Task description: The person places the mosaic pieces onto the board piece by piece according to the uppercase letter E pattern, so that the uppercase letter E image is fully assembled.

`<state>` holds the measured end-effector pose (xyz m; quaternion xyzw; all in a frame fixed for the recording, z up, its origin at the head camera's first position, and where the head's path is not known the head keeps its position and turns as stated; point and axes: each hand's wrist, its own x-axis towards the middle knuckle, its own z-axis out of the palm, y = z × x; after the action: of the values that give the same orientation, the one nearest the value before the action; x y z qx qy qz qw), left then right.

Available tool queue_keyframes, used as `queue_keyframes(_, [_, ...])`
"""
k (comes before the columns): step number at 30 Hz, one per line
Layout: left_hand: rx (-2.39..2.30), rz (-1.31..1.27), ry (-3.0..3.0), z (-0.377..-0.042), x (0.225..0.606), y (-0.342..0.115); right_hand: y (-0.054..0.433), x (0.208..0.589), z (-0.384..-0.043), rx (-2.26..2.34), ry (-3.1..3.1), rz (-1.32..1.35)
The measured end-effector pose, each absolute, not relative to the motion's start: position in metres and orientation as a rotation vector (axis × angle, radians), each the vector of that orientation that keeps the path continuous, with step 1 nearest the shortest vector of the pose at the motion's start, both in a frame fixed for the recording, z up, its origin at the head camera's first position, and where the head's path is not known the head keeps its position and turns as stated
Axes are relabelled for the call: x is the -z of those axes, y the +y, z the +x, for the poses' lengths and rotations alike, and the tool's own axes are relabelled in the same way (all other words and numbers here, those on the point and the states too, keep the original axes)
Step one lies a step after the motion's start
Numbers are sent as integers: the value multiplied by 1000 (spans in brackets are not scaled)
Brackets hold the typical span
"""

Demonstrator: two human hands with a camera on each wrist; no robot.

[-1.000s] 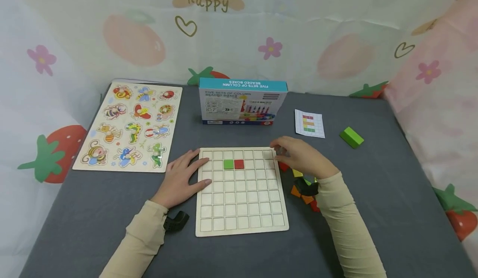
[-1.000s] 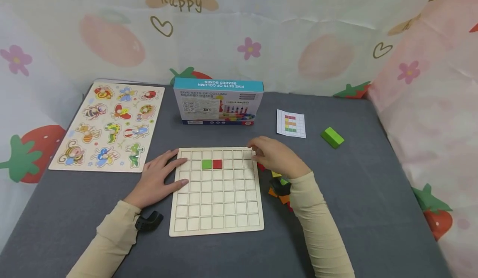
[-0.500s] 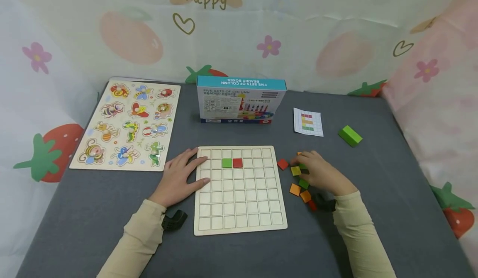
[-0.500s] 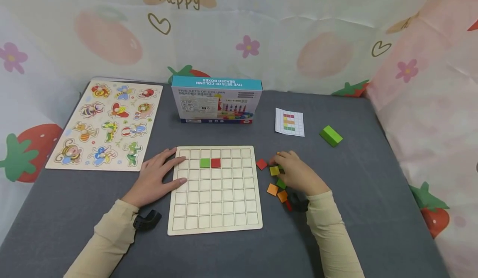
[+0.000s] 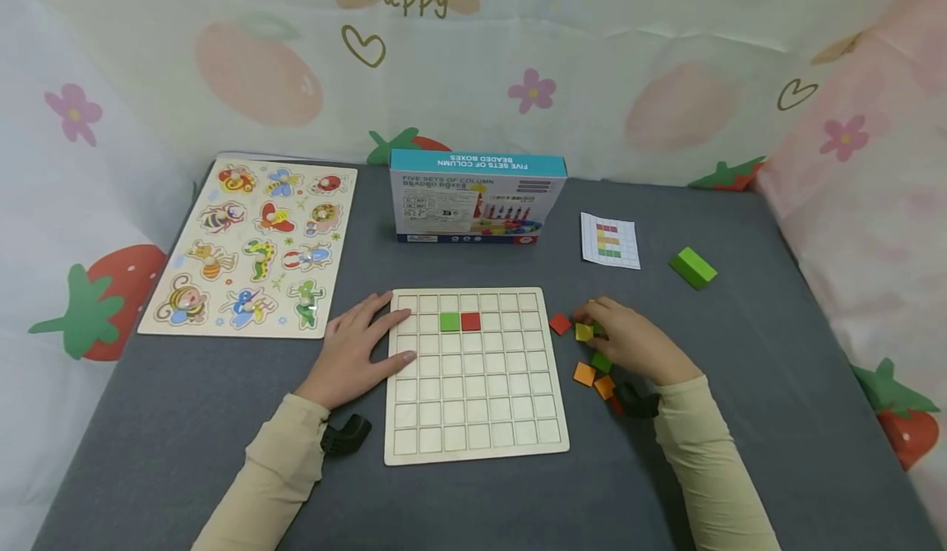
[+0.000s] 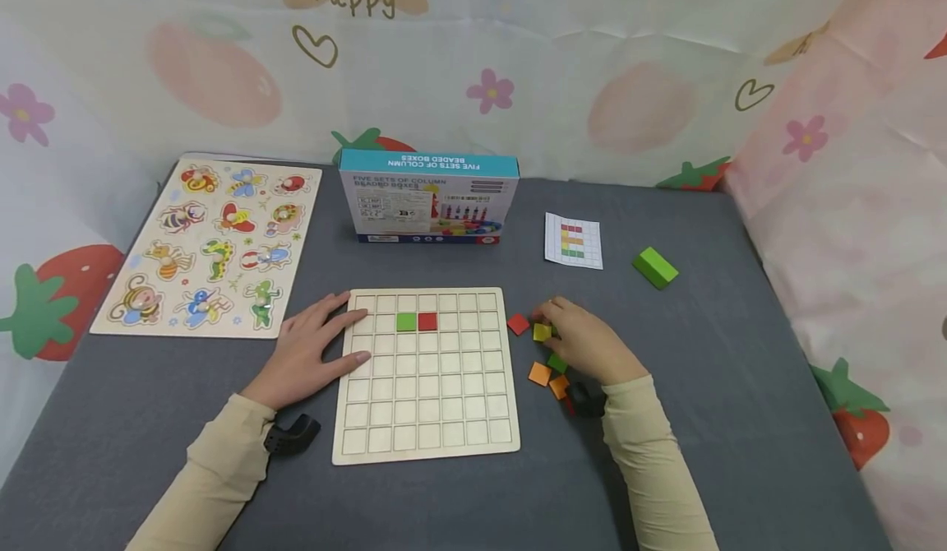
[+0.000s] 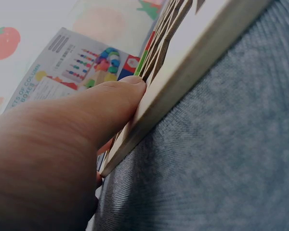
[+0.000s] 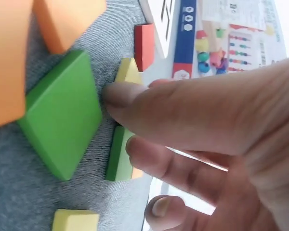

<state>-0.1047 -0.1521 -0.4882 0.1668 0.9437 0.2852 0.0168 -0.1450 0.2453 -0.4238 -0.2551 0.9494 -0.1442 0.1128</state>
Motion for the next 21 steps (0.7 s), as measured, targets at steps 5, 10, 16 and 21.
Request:
queue_keyframes(5, [-888,521,2932,-104,487,-153,235,418,-146,436,2807,-744])
queue_keyframes(10, [-899,523,2934,-104,488,-153,214,412,-149,444,2825,-827])
queue_keyframes(16, [-913,533,2935,-104,488,-152,188,415,-152,449,2795,-1029])
queue_keyframes(21, [-923,540,2943,-104,489,-153,168,420,-158,460,2740,-1152])
